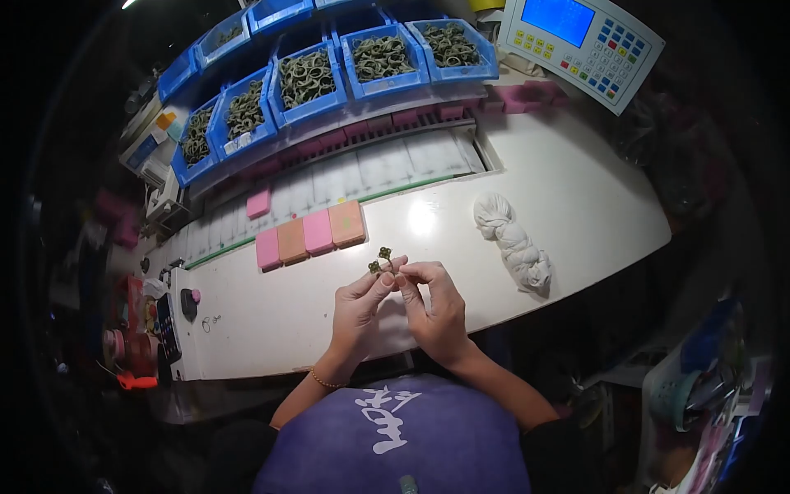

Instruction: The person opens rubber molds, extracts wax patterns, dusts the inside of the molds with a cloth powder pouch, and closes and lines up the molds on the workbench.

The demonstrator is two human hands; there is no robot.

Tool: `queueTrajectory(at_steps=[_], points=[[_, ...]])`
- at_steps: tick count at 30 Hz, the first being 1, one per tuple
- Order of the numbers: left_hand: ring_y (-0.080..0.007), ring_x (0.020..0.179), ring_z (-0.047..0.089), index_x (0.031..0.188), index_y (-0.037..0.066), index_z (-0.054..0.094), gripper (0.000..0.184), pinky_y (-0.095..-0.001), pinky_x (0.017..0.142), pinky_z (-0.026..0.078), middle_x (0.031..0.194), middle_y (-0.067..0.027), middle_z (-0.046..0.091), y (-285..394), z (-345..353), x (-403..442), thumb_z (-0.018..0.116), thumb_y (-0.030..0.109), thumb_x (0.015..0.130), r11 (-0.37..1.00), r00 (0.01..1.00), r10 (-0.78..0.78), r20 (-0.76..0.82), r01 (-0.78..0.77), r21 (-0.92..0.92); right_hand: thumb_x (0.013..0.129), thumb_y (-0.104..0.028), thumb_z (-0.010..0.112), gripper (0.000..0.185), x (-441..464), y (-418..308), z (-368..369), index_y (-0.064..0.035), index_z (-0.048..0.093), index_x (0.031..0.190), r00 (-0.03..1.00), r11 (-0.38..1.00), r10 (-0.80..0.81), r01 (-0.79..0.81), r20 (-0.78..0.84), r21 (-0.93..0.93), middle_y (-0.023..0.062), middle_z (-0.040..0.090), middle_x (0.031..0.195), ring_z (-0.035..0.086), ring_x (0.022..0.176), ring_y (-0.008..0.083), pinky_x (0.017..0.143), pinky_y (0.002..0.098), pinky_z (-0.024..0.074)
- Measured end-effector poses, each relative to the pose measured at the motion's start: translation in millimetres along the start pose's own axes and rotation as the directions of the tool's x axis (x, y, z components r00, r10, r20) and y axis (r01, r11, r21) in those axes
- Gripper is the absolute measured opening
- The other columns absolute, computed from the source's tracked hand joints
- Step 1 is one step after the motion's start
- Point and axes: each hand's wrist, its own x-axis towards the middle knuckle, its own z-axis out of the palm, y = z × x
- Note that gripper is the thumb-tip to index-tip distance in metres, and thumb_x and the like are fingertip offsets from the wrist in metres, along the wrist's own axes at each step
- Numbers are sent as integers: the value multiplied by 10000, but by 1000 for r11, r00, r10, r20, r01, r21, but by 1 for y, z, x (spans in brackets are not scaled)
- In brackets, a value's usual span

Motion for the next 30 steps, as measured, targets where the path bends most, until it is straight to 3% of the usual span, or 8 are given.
queueTrajectory(at_steps=[8, 10, 15, 17, 20, 23, 27, 30], points=[[-83, 920, 608, 1021, -26, 762, 153, -254, 870, 464, 936, -18, 714, 0, 3, -2, 729, 98, 937, 990, 994, 98, -39, -102, -94, 903, 19, 690, 228, -4, -2, -5, -7, 582, 1103, 996, 996, -90, 89, 7, 15, 144, 656, 987, 664, 839, 255, 755, 352, 543], [-76, 882, 596, 979, -29, 757, 125, -247, 829, 462, 897, -15, 698, 12, 5, -9, 734, 83, 929, 998, 995, 70, -76, -70, 0, 827, 8, 725, 259, 2, -9, -12, -9, 599, 1052, 976, 939, -189, 213, 113, -270, 147, 641, 951, 640, 823, 310, 739, 390, 537], [-67, 816, 594, 932, -42, 736, 103, -233, 756, 478, 863, -24, 688, 2, -1, -6, 734, 60, 925, 987, 986, 130, -101, -120, 105, 812, -66, 736, 176, 5, 7, -21, -23, 654, 962, 948, 865, -230, 304, 222, -401, 118, 628, 841, 621, 801, 307, 693, 432, 518], [-76, 813, 604, 938, -39, 728, 110, -239, 758, 486, 872, -36, 692, 3, -10, 2, 723, 71, 937, 980, 980, 166, -110, -152, 130, 817, -76, 733, 132, 26, 12, -41, -62, 709, 946, 871, 923, -110, 269, 479, -276, 101, 649, 851, 639, 823, 311, 743, 400, 535], [-93, 791, 614, 945, -27, 701, 124, -249, 756, 498, 884, -53, 694, 9, -32, 12, 693, 95, 965, 972, 971, 188, -148, -163, 169, 878, -106, 735, 164, 104, 38, -114, -79, 688, 1033, 973, 884, -230, 214, 11, -416, 113, 661, 1015, 641, 956, 311, 872, 399, 507], [-101, 752, 604, 941, -8, 665, 140, -254, 740, 500, 884, -59, 684, 1, -41, 9, 657, 122, 994, 982, 979, 136, -150, -113, 152, 887, -200, 757, 413, 219, 79, -205, -22, 594, 1223, 767, 845, -384, 68, -514, -530, 157, 661, 1119, 620, 1048, 316, 937, 420, 481], [-92, 734, 572, 942, 19, 619, 152, -235, 700, 473, 922, -69, 658, -6, -28, 3, 630, 154, 1012, 991, 992, 40, -118, -24, 130, 914, -393, 719, 674, 302, 122, -275, -7, 465, 1406, 704, 854, -350, -31, -618, -519, 236, 590, 1332, 571, 1235, 362, 1022, 441, 454], [-89, 735, 568, 940, 20, 621, 156, -228, 691, 468, 924, -73, 659, -10, -27, 3, 636, 158, 1012, 995, 994, 18, -106, -7, 104, 930, -460, 681, 793, 311, 115, -276, 34, 374, 1468, 794, 886, -71, -228, -604, -403, 291, 507, 1420, 503, 1329, 391, 1076, 453, 422]])
